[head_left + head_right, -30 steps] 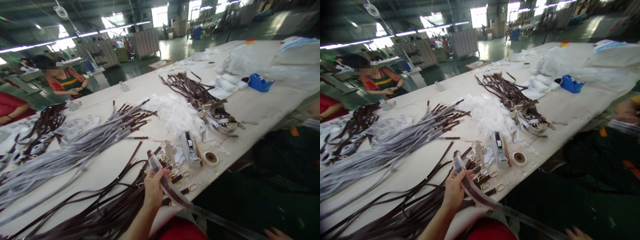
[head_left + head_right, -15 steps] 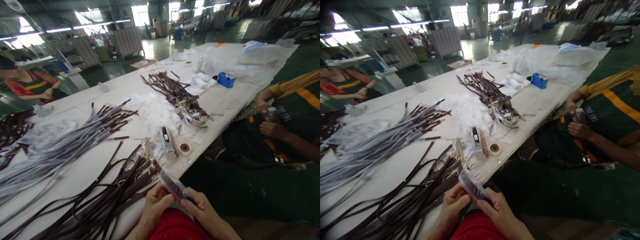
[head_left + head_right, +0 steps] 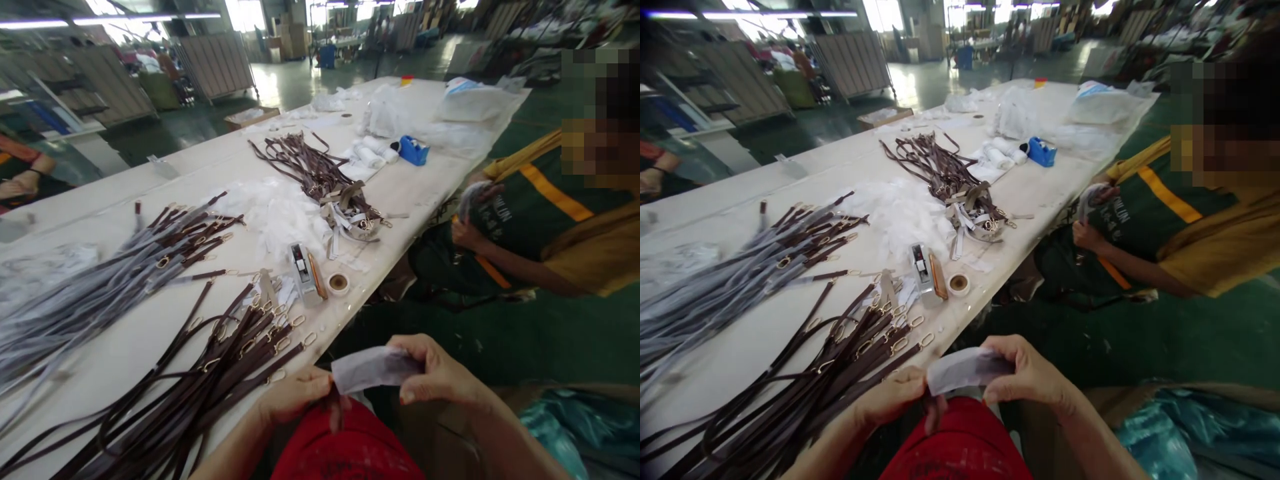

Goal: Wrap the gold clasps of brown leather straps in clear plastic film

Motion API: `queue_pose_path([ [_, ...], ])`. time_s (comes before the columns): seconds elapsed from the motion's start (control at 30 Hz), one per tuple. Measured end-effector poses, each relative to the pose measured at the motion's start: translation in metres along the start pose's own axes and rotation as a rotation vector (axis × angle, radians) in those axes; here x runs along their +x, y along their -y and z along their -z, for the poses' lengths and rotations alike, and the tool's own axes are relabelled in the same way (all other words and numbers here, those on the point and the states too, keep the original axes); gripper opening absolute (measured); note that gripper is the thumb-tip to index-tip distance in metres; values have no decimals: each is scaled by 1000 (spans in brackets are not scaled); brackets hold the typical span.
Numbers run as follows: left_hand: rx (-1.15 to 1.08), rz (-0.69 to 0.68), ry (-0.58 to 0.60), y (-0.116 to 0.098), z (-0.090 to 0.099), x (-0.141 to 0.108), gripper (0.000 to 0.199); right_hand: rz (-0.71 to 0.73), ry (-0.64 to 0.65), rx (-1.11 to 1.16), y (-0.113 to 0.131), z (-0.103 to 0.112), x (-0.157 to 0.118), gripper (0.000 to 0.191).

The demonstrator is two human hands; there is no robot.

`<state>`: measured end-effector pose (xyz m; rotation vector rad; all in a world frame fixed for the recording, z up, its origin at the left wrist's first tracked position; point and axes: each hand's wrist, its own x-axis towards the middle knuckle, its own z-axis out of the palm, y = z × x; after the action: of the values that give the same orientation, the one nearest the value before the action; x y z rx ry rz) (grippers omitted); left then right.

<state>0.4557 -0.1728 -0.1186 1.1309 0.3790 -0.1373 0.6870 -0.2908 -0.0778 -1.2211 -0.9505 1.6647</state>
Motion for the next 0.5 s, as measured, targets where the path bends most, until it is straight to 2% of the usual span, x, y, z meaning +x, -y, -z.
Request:
queue_pose_path([
  [0.1,-179,71,7,-7,-6,-12,41,3,-118,-58,-6,18,-1,41],
  [0.17,-207,123,44,-16,-7,-19,32,45,-194,-73,-15,22,3,38],
  [0.3,-162,194,111,-22,-6,-24,30,141,-268,-13,-34,24,13,37],
  [0.5,-267,253,31,-9,-8,-25,34,199,-388,49,-47,31,24,49],
])
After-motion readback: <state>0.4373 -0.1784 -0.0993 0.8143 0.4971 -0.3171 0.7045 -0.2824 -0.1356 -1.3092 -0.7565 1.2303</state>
